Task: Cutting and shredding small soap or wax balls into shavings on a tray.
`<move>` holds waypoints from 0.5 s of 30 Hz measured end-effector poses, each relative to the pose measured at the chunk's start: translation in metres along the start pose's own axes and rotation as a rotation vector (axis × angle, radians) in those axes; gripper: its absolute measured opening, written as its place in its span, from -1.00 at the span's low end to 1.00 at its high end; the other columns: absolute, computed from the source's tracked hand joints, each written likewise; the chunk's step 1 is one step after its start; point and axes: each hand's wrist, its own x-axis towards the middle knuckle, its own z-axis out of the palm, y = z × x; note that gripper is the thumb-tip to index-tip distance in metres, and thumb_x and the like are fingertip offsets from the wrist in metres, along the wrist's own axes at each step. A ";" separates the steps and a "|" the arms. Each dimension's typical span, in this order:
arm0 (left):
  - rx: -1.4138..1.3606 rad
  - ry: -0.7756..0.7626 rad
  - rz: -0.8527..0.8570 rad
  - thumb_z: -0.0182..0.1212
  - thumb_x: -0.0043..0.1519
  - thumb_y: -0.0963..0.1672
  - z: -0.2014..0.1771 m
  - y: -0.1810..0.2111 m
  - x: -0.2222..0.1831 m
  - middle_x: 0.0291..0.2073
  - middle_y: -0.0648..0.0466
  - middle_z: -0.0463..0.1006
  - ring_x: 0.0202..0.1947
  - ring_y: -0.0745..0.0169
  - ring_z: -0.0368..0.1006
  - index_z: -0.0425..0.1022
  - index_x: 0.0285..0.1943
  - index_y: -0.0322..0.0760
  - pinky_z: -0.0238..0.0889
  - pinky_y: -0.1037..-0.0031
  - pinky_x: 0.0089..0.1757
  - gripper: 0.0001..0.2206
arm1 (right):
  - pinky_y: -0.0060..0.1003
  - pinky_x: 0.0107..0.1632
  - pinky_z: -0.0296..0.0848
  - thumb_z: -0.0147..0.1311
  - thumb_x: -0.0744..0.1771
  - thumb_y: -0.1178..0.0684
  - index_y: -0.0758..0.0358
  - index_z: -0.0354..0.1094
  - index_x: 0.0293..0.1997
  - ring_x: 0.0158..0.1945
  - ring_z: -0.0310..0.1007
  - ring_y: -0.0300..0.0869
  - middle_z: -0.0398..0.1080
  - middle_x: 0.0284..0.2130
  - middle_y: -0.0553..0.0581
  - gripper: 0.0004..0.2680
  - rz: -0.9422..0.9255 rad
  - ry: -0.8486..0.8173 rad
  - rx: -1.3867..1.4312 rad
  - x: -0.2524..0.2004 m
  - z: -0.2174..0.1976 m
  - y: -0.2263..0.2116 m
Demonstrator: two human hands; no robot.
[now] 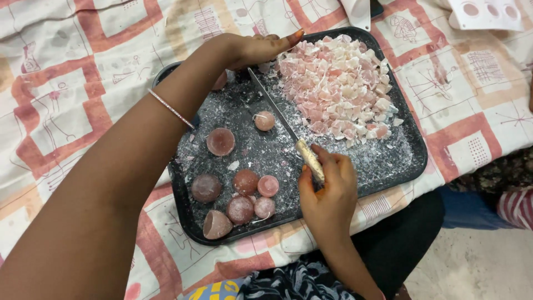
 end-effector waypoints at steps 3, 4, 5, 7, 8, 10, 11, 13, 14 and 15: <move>-0.064 -0.035 0.023 -0.55 -0.04 0.42 0.001 -0.002 0.003 0.57 -0.11 -0.19 0.56 -0.22 -0.39 -0.13 0.62 0.12 -0.39 -0.36 0.31 0.01 | -0.09 -0.10 0.40 0.19 0.27 0.19 0.29 0.46 0.09 -0.14 0.44 0.07 0.36 -0.21 0.25 -0.73 0.074 -0.028 0.003 -0.006 0.005 -0.005; -0.082 -0.048 0.043 -0.55 -0.05 0.42 0.001 -0.003 0.007 0.58 -0.07 -0.24 0.55 -0.19 -0.44 -0.18 0.62 0.16 -0.44 -0.35 0.30 0.00 | -0.10 -0.14 0.40 0.20 0.27 0.18 0.26 0.47 0.08 -0.17 0.44 0.04 0.37 -0.23 0.23 -0.73 0.118 -0.058 0.004 -0.007 0.006 -0.006; -0.081 -0.042 0.045 -0.55 -0.05 0.42 0.000 -0.003 0.008 0.58 -0.07 -0.24 0.55 -0.19 -0.44 -0.18 0.62 0.16 -0.44 -0.35 0.30 0.00 | -0.10 -0.14 0.40 0.20 0.27 0.18 0.26 0.47 0.08 -0.17 0.44 0.04 0.37 -0.23 0.23 -0.73 0.112 -0.054 0.004 -0.007 0.008 -0.006; -0.110 -0.071 0.071 -0.56 -0.07 0.43 -0.002 -0.005 0.009 0.58 -0.04 -0.25 0.56 -0.15 -0.47 -0.18 0.62 0.20 -0.48 -0.32 0.31 0.01 | -0.09 -0.15 0.42 0.18 0.26 0.17 0.23 0.47 0.09 -0.18 0.45 0.06 0.37 -0.23 0.23 -0.72 0.069 -0.056 -0.011 -0.008 0.010 -0.007; -0.110 -0.068 0.071 -0.56 -0.07 0.43 -0.002 -0.006 0.010 0.58 -0.04 -0.25 0.56 -0.15 -0.47 -0.18 0.62 0.20 -0.48 -0.32 0.31 0.01 | -0.09 -0.15 0.42 0.18 0.26 0.17 0.23 0.47 0.09 -0.18 0.45 0.06 0.37 -0.23 0.23 -0.72 0.066 -0.056 -0.010 -0.007 0.011 -0.007; -0.123 -0.086 0.051 -0.55 -0.07 0.44 -0.001 -0.007 0.012 0.59 -0.05 -0.25 0.57 -0.17 -0.46 -0.16 0.63 0.16 -0.48 -0.34 0.32 0.03 | -0.03 -0.15 0.40 0.17 0.26 0.14 0.23 0.44 0.08 -0.19 0.47 0.11 0.41 -0.26 0.22 -0.73 0.079 -0.088 -0.065 -0.006 0.012 -0.007; -0.123 -0.084 0.052 -0.55 -0.07 0.44 -0.001 -0.006 0.012 0.59 -0.05 -0.25 0.57 -0.17 -0.46 -0.16 0.63 0.16 -0.48 -0.34 0.32 0.03 | -0.03 -0.15 0.40 0.17 0.26 0.14 0.23 0.44 0.08 -0.19 0.47 0.11 0.41 -0.26 0.22 -0.73 0.078 -0.087 -0.065 -0.006 0.012 -0.006; -0.143 -0.093 0.033 -0.52 -0.10 0.45 -0.002 -0.005 0.011 0.59 -0.07 -0.26 0.57 -0.19 -0.45 -0.19 0.63 0.17 -0.47 -0.34 0.31 0.06 | 0.01 -0.10 0.41 0.15 0.29 0.14 0.24 0.41 0.07 -0.14 0.48 0.13 0.46 -0.23 0.20 -0.75 0.014 -0.063 -0.046 -0.006 0.013 -0.005; -0.140 -0.091 0.033 -0.52 -0.10 0.45 -0.003 -0.003 0.008 0.59 -0.07 -0.26 0.57 -0.19 -0.45 -0.19 0.63 0.17 -0.47 -0.34 0.31 0.06 | 0.01 -0.10 0.41 0.15 0.29 0.14 0.24 0.41 0.07 -0.14 0.48 0.13 0.46 -0.23 0.20 -0.75 0.013 -0.060 -0.045 -0.006 0.013 -0.006; -0.145 -0.106 0.013 -0.53 -0.11 0.45 -0.005 -0.001 0.004 0.59 -0.08 -0.25 0.57 -0.20 -0.46 -0.21 0.63 0.19 -0.48 -0.35 0.31 0.06 | 0.00 -0.12 0.41 0.15 0.29 0.12 0.25 0.40 0.06 -0.15 0.48 0.13 0.47 -0.23 0.21 -0.76 0.019 -0.058 -0.051 -0.006 0.013 -0.006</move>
